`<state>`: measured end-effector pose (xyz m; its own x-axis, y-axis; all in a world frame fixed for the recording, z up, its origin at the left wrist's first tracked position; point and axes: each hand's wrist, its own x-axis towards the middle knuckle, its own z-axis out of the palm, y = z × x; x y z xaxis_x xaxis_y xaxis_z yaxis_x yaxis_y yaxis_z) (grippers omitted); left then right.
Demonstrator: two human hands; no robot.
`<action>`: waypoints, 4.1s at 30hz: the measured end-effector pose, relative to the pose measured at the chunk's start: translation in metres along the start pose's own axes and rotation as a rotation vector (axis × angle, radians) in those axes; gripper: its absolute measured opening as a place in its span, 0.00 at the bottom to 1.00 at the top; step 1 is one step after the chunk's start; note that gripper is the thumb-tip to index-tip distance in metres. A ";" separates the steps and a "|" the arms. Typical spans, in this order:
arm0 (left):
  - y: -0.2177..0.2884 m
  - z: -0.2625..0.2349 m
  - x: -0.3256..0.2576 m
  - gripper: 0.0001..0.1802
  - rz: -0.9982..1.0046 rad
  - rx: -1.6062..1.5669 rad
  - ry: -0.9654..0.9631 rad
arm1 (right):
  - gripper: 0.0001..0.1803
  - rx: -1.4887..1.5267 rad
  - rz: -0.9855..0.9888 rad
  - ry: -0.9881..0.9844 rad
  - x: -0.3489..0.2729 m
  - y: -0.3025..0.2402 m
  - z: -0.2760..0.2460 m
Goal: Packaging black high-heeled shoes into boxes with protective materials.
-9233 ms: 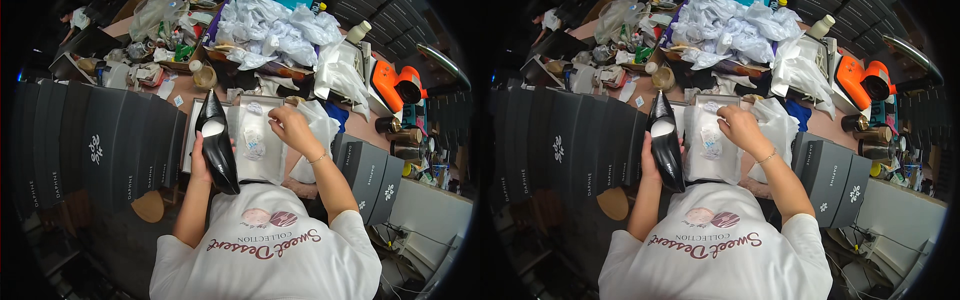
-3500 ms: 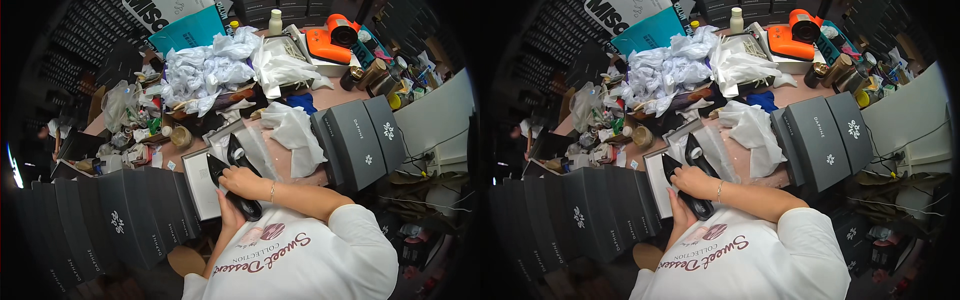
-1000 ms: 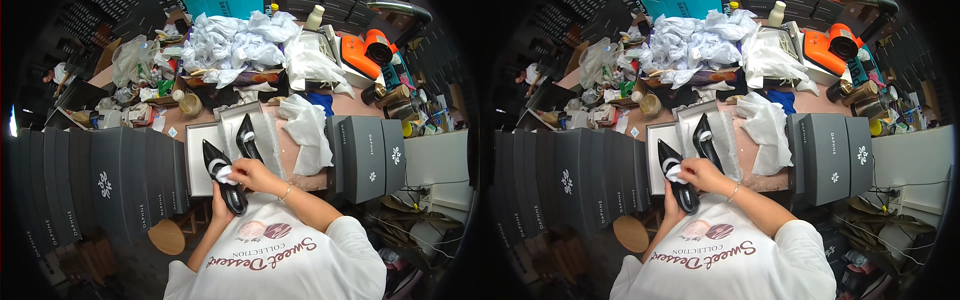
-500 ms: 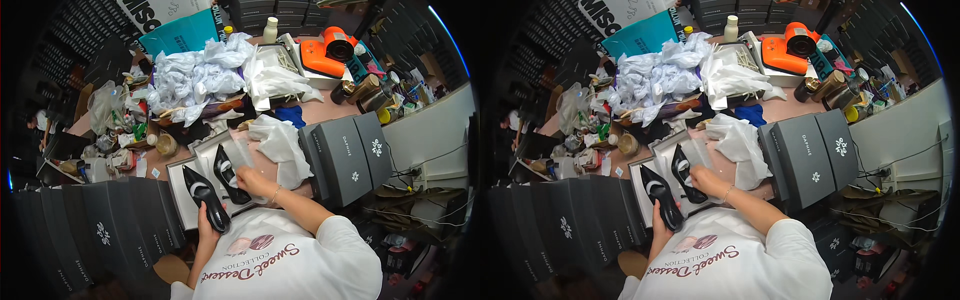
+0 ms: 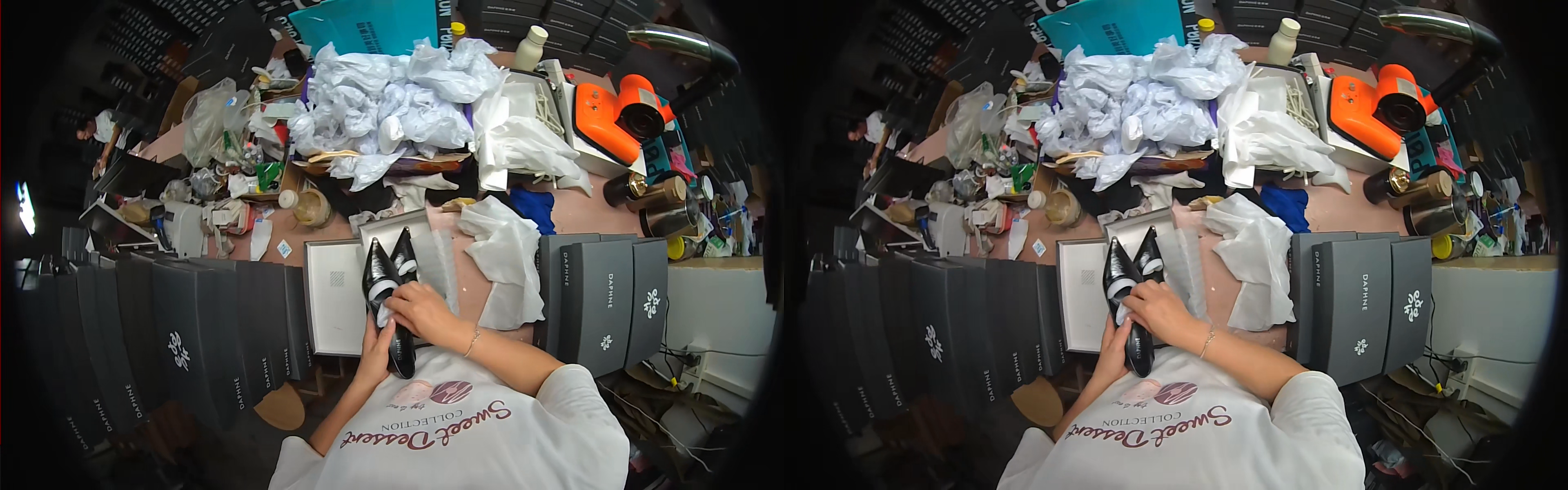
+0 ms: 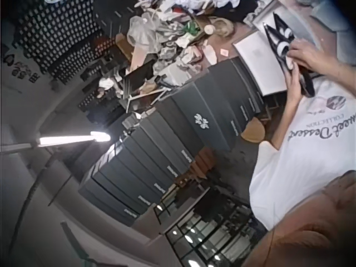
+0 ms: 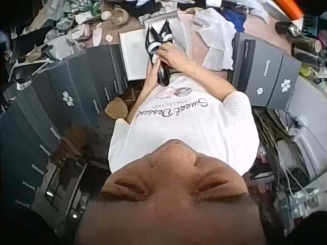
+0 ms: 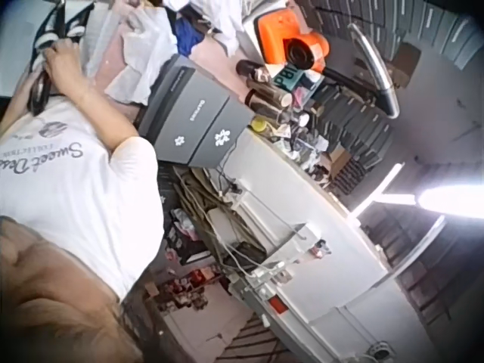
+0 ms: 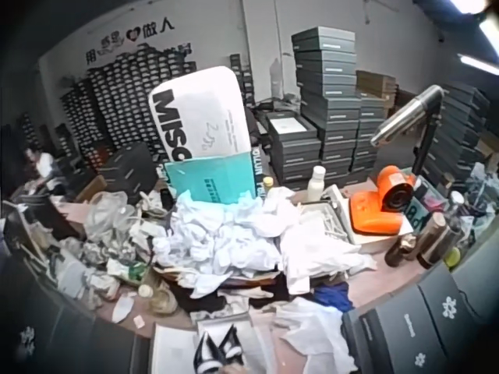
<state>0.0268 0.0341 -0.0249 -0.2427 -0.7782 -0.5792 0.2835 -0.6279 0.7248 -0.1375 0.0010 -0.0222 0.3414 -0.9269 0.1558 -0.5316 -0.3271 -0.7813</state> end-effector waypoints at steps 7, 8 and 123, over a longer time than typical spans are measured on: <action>0.017 -0.006 0.006 0.29 0.052 -0.039 0.095 | 0.05 0.331 0.192 0.130 -0.005 0.004 -0.023; 0.005 -0.023 0.012 0.33 0.215 0.219 0.142 | 0.05 0.272 0.234 0.159 -0.013 0.015 -0.026; -0.037 0.011 0.017 0.43 0.189 0.165 -0.318 | 0.11 -0.372 -0.021 0.177 -0.035 -0.045 0.001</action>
<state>0.0017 0.0438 -0.0576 -0.4831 -0.8209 -0.3045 0.2042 -0.4438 0.8726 -0.1246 0.0481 0.0066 0.2334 -0.9262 0.2962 -0.7809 -0.3601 -0.5105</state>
